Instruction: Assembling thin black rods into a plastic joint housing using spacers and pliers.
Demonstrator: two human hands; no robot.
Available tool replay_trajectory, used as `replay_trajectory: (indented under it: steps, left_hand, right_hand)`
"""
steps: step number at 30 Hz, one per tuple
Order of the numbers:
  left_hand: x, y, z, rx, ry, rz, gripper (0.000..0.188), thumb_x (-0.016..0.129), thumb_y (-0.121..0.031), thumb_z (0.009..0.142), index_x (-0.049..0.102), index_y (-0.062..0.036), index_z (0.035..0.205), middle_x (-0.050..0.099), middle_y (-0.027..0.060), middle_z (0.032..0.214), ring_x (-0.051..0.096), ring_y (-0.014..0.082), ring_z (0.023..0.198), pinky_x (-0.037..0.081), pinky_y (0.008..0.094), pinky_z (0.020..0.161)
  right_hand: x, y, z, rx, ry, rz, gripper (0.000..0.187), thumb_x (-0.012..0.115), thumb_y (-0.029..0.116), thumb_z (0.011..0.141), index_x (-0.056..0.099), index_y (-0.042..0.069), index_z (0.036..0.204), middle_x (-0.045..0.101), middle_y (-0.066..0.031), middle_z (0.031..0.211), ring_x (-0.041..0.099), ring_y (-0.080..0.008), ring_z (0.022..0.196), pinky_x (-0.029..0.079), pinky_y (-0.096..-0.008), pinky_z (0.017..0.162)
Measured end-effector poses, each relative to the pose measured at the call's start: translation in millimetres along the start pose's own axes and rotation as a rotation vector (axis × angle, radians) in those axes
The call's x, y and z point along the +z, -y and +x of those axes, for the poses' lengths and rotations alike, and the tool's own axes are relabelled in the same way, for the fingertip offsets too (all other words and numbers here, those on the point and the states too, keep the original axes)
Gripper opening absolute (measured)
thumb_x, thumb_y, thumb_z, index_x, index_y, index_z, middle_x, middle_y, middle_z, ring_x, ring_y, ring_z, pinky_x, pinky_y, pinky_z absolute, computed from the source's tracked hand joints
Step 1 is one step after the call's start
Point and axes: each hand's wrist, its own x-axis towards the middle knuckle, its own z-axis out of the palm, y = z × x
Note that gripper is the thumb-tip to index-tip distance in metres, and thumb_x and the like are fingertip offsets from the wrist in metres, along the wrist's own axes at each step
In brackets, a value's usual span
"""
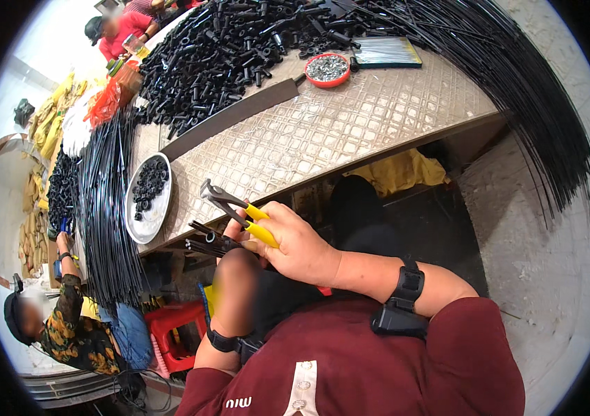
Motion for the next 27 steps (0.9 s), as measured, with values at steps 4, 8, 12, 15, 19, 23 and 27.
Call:
replay_trajectory:
  steps: [4, 8, 12, 15, 19, 23, 27]
  left_hand:
    - [-1.3, 0.8, -1.8, 0.001, -0.017, -0.07, 0.107, 0.058, -0.071, 0.072, 0.026, 0.0049, 0.141, 0.051, -0.0022, 0.073, 0.043, 0.0049, 0.059, 0.032, 0.0194, 0.05]
    - [-3.4, 0.4, -1.4, -0.031, 0.003, -0.107, 0.11, 0.059, -0.072, 0.071, 0.026, 0.0057, 0.141, 0.052, -0.0016, 0.075, 0.043, 0.0048, 0.059, 0.033, 0.0192, 0.05]
    - [2.3, -3.9, -1.8, -0.02, -0.034, -0.079, 0.11, 0.054, -0.075, 0.069, 0.027, 0.0044, 0.141, 0.057, 0.0042, 0.099, 0.048, 0.0056, 0.069, 0.035, 0.0196, 0.052]
    - [-2.3, -5.9, -3.4, -0.048, 0.031, 0.002, 0.113, 0.048, -0.081, 0.066, 0.029, 0.0016, 0.141, 0.058, 0.0048, 0.106, 0.052, 0.007, 0.072, 0.037, 0.0197, 0.052]
    - [0.2, -1.4, -2.7, -0.04, -0.054, -0.098, 0.114, 0.053, -0.078, 0.067, 0.024, 0.0037, 0.142, 0.058, 0.0076, 0.108, 0.051, 0.0059, 0.072, 0.036, 0.0179, 0.053]
    - [-9.6, -4.9, 3.4, -0.058, 0.067, -0.17, 0.117, 0.059, -0.075, 0.066, 0.019, 0.0047, 0.142, 0.06, 0.0066, 0.081, 0.048, 0.0064, 0.06, 0.035, 0.0176, 0.051]
    - [-8.8, -7.0, 10.0, -0.018, -0.049, -0.057, 0.119, 0.051, -0.083, 0.06, 0.03, 0.0037, 0.138, 0.051, 0.0017, 0.061, 0.042, 0.0061, 0.048, 0.034, 0.0186, 0.045]
  right_hand:
    - [0.4, 7.9, 2.4, 0.052, 0.036, 0.095, 0.017, 0.055, 0.004, 0.09, 0.055, -0.004, 0.104, 0.043, -0.0083, 0.096, 0.059, -0.0143, 0.073, 0.052, -0.026, 0.06]
    - [1.4, 4.1, 3.8, 0.044, 0.044, 0.188, 0.016, 0.056, 0.012, 0.092, 0.057, -0.002, 0.099, 0.041, -0.0087, 0.101, 0.059, -0.0149, 0.075, 0.053, -0.0255, 0.062]
    - [-2.7, 2.9, 8.2, -0.263, 0.047, -0.201, 0.021, 0.062, 0.006, 0.085, 0.057, -0.001, 0.103, 0.048, -0.0108, 0.105, 0.056, -0.019, 0.087, 0.052, -0.0252, 0.06]
    - [-1.7, 11.8, 10.9, -0.252, 0.043, -0.195, 0.022, 0.063, 0.006, 0.083, 0.058, 0.0, 0.103, 0.049, -0.012, 0.106, 0.055, -0.0209, 0.091, 0.053, -0.0245, 0.061]
    - [-1.9, 12.3, 9.6, -0.204, 0.054, -0.12, 0.019, 0.062, 0.006, 0.085, 0.058, -0.001, 0.102, 0.048, -0.0125, 0.105, 0.055, -0.0206, 0.09, 0.054, -0.024, 0.063]
    - [-20.3, 5.0, 19.8, -0.211, -0.046, -0.327, 0.015, 0.062, 0.011, 0.087, 0.055, -0.001, 0.089, 0.049, -0.011, 0.099, 0.057, -0.021, 0.084, 0.048, -0.0317, 0.071]
    - [-61.7, 20.0, 54.7, -0.412, -0.121, -0.896, 0.019, 0.067, 0.003, 0.073, 0.054, -0.002, 0.087, 0.052, -0.0177, 0.098, 0.052, -0.0355, 0.088, 0.044, -0.0402, 0.077]
